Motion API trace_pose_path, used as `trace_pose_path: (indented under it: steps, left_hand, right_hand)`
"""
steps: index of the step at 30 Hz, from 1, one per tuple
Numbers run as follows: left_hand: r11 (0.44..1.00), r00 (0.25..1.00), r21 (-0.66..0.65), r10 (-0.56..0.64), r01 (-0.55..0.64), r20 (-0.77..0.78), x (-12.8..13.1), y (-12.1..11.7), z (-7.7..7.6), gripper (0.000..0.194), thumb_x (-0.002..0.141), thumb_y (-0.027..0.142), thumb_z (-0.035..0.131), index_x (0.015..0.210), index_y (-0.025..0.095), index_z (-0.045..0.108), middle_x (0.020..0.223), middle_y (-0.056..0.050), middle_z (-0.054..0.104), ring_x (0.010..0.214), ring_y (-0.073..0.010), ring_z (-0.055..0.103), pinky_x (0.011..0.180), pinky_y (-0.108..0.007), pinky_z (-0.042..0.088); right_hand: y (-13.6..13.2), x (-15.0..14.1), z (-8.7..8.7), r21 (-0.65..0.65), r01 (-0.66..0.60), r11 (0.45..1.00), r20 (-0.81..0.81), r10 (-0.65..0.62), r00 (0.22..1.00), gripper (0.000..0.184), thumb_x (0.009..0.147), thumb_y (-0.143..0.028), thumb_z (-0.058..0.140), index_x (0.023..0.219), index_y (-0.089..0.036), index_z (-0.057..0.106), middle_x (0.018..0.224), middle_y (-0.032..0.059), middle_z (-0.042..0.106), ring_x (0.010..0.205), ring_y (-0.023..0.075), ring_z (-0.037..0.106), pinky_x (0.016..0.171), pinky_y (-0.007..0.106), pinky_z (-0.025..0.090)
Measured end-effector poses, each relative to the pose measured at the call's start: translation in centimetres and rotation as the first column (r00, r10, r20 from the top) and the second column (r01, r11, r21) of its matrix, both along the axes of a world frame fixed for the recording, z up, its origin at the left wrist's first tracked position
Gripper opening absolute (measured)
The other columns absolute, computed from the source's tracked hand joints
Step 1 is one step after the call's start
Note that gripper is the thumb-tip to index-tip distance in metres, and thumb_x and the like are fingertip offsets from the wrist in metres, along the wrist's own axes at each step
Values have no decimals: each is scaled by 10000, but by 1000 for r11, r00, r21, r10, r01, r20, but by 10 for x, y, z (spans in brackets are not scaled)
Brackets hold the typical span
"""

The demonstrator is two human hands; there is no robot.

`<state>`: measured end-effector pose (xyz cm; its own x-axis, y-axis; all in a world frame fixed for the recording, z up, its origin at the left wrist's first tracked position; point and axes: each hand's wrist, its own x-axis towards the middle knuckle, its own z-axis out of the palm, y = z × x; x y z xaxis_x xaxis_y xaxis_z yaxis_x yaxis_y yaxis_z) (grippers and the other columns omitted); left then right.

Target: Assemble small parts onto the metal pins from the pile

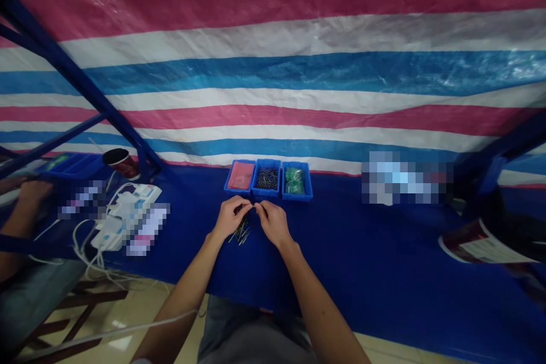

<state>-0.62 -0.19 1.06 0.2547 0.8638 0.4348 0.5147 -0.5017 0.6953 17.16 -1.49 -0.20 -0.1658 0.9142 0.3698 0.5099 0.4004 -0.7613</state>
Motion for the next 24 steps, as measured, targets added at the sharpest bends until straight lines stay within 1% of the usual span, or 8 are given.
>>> trace_pose_path:
  steps: [3, 5, 9, 15, 19, 24]
  left_hand:
    - [1000, 1000, -10, 13, -13, -1, -1, 0, 0, 238, 951, 348, 558, 860, 179, 699, 757, -31, 637, 672, -135, 549, 650, -249, 415]
    - [1000, 1000, -14, 15, -15, -5, -1, 0, 0, 248, 953, 353, 553, 859, 176, 699, 760, -30, 638, 669, -131, 546, 647, -244, 414]
    - [1000, 1000, -8, 8, -8, -9, 0, 1, -1, 251, 953, 355, 555, 866, 173, 705, 742, -29, 626, 670, -130, 543, 644, -237, 412]
    - [1000, 1000, -9, -27, 27, 5, -1, 1, 0, 233, 933, 365, 591, 876, 179, 719, 734, -27, 620, 695, -138, 557, 670, -245, 421]
    - [999, 999, -12, -36, 36, 13, -1, 1, 0, 230, 927, 369, 602, 869, 181, 723, 735, -28, 630, 703, -141, 561, 684, -252, 429]
    - [999, 999, 1, -35, 35, 24, 0, 1, 1, 256, 926, 394, 598, 869, 181, 728, 738, -36, 644, 696, -145, 564, 676, -257, 437]
  right_hand:
    - [0, -1, -1, -3, 8, 1000, -66, -8, 998, 211, 976, -383, 504, 1006, -217, 632, 828, 23, 680, 653, 161, 594, 628, 263, 432]
    - [-1, -1, -2, 12, 1, 1000, -91, 0, 996, 192, 965, -357, 520, 1051, -222, 626, 873, 25, 687, 680, 164, 603, 652, 268, 445]
    - [0, -2, -3, 46, -21, 999, -110, 26, 994, 180, 978, -313, 483, 956, -220, 634, 893, 35, 687, 772, 184, 628, 714, 280, 457]
    - [-1, -1, -1, 34, -12, 999, -113, 15, 993, 162, 980, -293, 482, 929, -220, 617, 886, 30, 684, 803, 187, 636, 741, 281, 447]
    - [-1, 0, 1, 23, -5, 1000, -63, 7, 998, 191, 988, -309, 466, 894, -215, 603, 826, 27, 672, 750, 181, 626, 684, 266, 423]
    - [0, -1, -3, 19, 6, 1000, 55, -7, 998, 300, 1019, -345, 402, 809, -211, 568, 717, 15, 626, 653, 162, 590, 620, 252, 368]
